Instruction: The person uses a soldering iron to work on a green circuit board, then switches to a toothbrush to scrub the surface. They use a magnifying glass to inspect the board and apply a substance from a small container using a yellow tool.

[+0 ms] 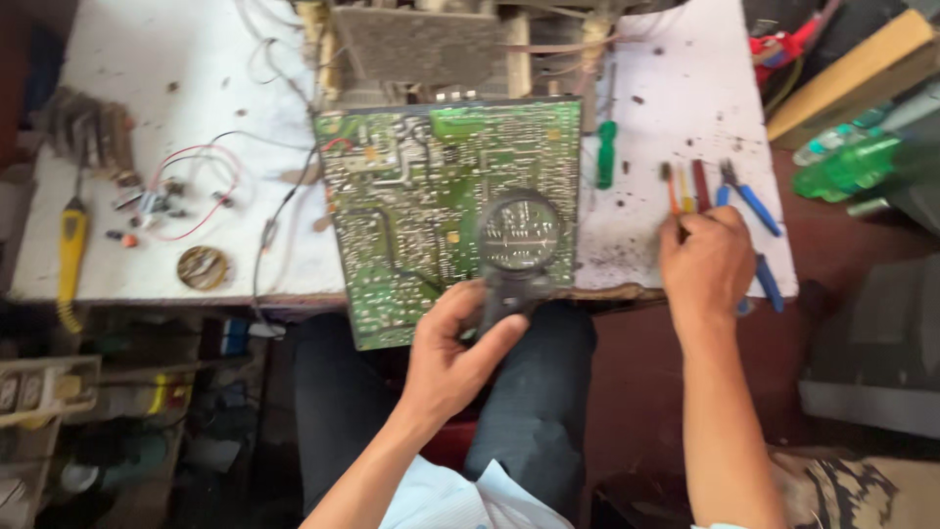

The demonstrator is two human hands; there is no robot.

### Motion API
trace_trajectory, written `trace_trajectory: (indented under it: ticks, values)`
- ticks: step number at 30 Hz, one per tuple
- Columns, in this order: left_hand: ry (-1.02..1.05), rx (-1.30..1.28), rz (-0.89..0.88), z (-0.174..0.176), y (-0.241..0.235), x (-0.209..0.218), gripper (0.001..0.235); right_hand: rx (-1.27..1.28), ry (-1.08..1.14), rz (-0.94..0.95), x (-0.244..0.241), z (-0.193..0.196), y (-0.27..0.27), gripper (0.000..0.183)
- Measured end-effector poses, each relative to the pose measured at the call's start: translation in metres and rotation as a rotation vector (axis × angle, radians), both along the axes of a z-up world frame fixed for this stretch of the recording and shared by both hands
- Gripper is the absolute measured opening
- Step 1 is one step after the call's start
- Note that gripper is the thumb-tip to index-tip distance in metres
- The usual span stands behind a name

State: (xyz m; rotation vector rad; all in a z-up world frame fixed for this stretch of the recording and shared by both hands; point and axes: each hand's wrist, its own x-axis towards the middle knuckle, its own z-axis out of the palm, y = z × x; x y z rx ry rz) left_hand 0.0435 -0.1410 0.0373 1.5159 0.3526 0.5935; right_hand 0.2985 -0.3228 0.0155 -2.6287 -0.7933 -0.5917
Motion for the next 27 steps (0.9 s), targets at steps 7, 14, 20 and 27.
trace_trajectory:
  ticks: [7,14,20,27]
  values:
    - [0.039,0.107,-0.005,0.015,0.003,0.017,0.029,0.483,0.123,0.179,-0.012,0.016,0.001,0.012]
    - [0.010,0.094,0.022,0.008,0.002,0.020,0.028,0.704,0.354,0.338,-0.050,0.024,0.011,0.015]
    - [-0.004,0.091,0.011,0.009,0.001,0.020,0.026,0.718,0.534,0.424,-0.094,0.016,0.039,0.015]
    - [0.018,0.103,0.020,0.014,0.002,0.022,0.026,0.565,0.282,0.256,-0.080,0.026,0.063,0.014]
